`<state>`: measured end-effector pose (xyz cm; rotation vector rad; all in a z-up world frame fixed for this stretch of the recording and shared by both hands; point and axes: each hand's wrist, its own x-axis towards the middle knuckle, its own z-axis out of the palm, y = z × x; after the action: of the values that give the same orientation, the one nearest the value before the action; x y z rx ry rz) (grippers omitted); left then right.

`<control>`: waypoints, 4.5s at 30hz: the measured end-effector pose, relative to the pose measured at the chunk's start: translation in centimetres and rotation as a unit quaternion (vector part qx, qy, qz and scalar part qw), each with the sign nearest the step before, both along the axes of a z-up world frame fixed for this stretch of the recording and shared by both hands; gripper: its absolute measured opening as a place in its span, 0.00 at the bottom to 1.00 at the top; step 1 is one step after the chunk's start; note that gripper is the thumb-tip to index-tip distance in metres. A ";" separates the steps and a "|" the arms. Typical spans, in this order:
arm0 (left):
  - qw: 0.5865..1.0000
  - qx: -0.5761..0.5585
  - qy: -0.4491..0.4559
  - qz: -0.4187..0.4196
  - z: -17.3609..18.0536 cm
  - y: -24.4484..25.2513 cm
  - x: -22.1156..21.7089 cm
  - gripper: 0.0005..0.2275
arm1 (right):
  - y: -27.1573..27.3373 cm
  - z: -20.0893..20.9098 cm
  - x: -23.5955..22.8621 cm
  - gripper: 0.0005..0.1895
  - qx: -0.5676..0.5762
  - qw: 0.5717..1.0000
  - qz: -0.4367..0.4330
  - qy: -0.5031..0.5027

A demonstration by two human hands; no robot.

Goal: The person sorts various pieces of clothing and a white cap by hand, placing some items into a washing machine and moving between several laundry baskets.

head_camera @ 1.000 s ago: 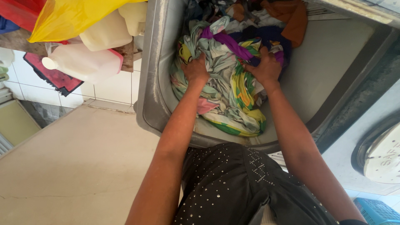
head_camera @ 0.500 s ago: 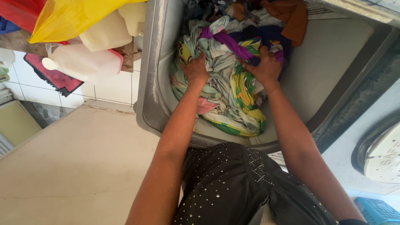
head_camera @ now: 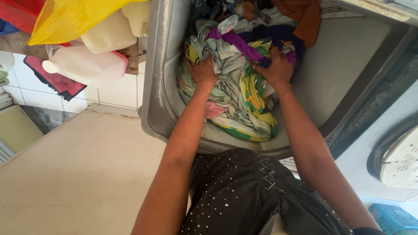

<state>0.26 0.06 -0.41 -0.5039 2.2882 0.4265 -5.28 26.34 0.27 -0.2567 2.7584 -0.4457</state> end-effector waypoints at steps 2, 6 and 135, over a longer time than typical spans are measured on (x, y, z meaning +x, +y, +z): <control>1.000 0.009 -0.014 0.003 0.2 -0.1 -0.1 0.35 | 0.1 -0.1 0.0 0.41 -0.001 1.000 0.003 0.000; 1.000 0.004 -0.013 -0.001 0.3 -0.1 -0.2 0.34 | 0.1 -0.1 -0.1 0.41 0.005 1.000 0.004 -0.009; 0.955 0.126 0.153 -0.220 3.3 8.7 0.7 0.22 | 2.1 1.7 4.3 0.40 0.092 0.975 -0.014 -0.202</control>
<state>1.01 8.74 2.89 0.2153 2.4989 0.5894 -1.01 28.43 1.95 -0.0699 2.3831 -0.2154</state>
